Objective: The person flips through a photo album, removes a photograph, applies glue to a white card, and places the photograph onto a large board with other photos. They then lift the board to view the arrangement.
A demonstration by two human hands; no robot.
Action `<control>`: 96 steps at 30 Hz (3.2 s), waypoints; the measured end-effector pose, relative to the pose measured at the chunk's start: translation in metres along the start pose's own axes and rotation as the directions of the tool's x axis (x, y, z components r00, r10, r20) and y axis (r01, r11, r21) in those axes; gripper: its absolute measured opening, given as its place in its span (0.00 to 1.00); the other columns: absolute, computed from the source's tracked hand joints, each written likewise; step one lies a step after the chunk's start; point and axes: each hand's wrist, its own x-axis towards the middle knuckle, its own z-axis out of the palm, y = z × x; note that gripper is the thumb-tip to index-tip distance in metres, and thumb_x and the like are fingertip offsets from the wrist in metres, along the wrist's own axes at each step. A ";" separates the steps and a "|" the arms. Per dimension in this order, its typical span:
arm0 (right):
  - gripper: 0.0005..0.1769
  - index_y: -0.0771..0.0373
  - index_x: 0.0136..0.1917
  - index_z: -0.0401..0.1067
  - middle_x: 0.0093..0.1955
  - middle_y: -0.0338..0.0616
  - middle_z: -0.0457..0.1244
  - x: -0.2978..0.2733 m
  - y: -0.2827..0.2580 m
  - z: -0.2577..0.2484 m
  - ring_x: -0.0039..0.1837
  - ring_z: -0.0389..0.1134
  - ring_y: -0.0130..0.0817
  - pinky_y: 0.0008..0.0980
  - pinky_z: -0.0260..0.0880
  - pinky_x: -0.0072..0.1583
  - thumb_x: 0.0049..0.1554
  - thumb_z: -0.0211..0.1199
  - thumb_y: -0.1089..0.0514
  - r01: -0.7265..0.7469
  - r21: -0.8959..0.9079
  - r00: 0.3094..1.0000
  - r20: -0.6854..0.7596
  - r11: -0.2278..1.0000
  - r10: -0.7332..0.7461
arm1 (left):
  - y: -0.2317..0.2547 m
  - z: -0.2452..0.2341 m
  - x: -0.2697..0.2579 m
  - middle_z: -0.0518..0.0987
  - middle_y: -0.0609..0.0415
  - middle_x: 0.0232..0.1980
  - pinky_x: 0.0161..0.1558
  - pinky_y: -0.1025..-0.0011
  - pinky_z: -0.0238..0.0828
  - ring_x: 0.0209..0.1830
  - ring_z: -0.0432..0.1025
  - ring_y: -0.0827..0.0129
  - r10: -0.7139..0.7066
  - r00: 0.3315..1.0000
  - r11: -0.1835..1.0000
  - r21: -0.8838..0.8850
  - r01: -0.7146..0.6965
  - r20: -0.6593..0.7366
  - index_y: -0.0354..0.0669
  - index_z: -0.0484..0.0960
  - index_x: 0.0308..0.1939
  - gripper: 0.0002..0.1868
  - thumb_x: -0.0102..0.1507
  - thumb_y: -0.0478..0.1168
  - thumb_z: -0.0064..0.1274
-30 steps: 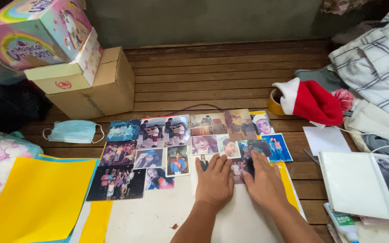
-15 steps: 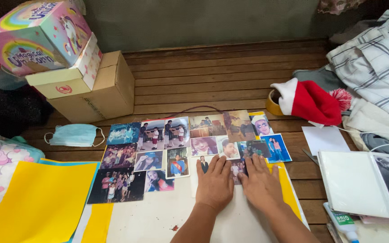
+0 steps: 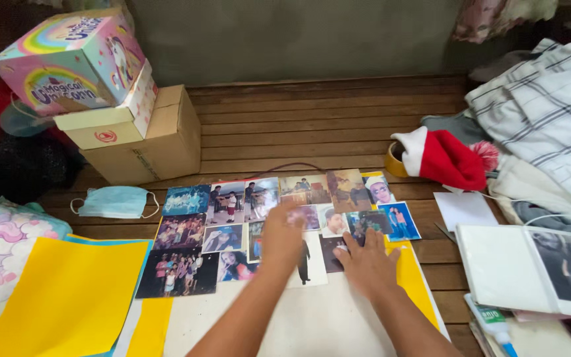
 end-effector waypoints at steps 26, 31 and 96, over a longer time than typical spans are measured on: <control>0.26 0.50 0.64 0.74 0.66 0.45 0.63 0.014 -0.044 0.026 0.67 0.62 0.49 0.56 0.59 0.67 0.53 0.56 0.64 0.160 -0.001 0.942 -0.299 0.987 -0.153 | 0.086 -0.076 -0.035 0.79 0.55 0.51 0.48 0.59 0.66 0.47 0.74 0.65 -0.596 0.695 0.156 -0.792 0.590 0.401 0.45 0.80 0.55 0.18 0.62 0.36 0.47; 0.24 0.59 0.65 0.74 0.58 0.59 0.67 0.024 -0.021 0.000 0.60 0.67 0.58 0.46 0.67 0.60 0.56 0.57 0.69 0.203 0.350 0.914 -0.404 0.915 -0.048 | 0.089 -0.077 -0.035 0.79 0.56 0.51 0.48 0.59 0.68 0.46 0.74 0.65 -0.595 0.684 0.143 -0.782 0.607 0.422 0.46 0.81 0.54 0.17 0.62 0.35 0.46; 0.15 0.70 0.57 0.77 0.53 0.59 0.70 0.050 0.180 0.034 0.50 0.70 0.49 0.47 0.68 0.49 0.61 0.53 0.68 -0.341 0.852 0.852 0.101 0.398 0.514 | -0.301 -0.274 0.046 0.82 0.36 0.48 0.55 0.51 0.71 0.50 0.76 0.43 -0.363 0.927 0.601 0.738 0.308 -0.091 0.40 0.88 0.37 0.15 0.61 0.43 0.47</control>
